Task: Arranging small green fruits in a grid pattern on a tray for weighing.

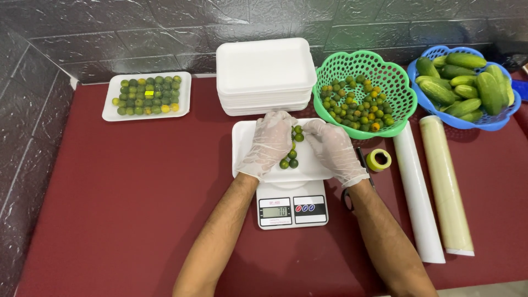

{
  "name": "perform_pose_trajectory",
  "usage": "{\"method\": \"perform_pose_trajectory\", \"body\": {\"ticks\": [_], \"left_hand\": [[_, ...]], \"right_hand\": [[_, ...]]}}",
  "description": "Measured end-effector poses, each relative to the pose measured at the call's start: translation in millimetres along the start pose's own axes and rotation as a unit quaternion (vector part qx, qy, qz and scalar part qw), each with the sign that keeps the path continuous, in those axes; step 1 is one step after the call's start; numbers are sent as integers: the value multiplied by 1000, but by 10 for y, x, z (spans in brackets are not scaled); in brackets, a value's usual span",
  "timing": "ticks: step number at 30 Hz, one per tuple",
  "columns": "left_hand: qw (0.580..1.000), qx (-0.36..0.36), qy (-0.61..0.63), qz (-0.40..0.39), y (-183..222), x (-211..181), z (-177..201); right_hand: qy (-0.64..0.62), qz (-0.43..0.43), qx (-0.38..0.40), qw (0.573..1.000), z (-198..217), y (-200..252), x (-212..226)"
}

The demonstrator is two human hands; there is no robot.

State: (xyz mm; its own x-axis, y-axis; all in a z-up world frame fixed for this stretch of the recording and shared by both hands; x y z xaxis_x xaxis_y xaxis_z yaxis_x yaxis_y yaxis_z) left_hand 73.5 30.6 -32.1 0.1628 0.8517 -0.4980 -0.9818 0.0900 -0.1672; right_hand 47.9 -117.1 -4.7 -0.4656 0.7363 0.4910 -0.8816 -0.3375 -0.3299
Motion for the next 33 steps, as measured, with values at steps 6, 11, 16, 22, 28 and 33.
{"method": "perform_pose_trajectory", "body": {"ticks": [6, 11, 16, 22, 28, 33], "left_hand": [[999, -5, 38, -5, -1, 15, 46], [994, -66, 76, -45, -32, -179, 114], [981, -130, 107, -91, -136, -497, 64], [980, -127, 126, -91, -472, -812, -205], [974, -36, 207, -82, -790, -1000, -446], [945, 123, 278, 120, -1079, -996, -566]], "right_hand": [[-20, -14, -1, 1000, -7, 5, -85], [-34, -6, -58, 998, 317, -29, -20], [-89, 12, -162, 983, 943, -84, 35], [-74, -14, -213, 974, 1366, -175, -607], [-13, -80, -196, 977, 1363, -299, -1366], [3, -105, -116, 988, 1131, -529, -1496]]}}
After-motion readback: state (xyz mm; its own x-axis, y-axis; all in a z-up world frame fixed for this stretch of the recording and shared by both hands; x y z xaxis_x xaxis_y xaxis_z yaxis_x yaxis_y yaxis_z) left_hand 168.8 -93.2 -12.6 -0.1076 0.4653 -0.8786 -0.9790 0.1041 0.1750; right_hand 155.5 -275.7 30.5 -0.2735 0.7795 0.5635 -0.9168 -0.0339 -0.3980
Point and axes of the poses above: each hand's wrist, its own y-axis away from the middle knuckle, its own z-axis out of the back of the hand, x = y × z, the point moved 8 cm from there along -y, towards the middle knuckle, and after that the axes turned 13 degrees about z, right-handed, at the moved point
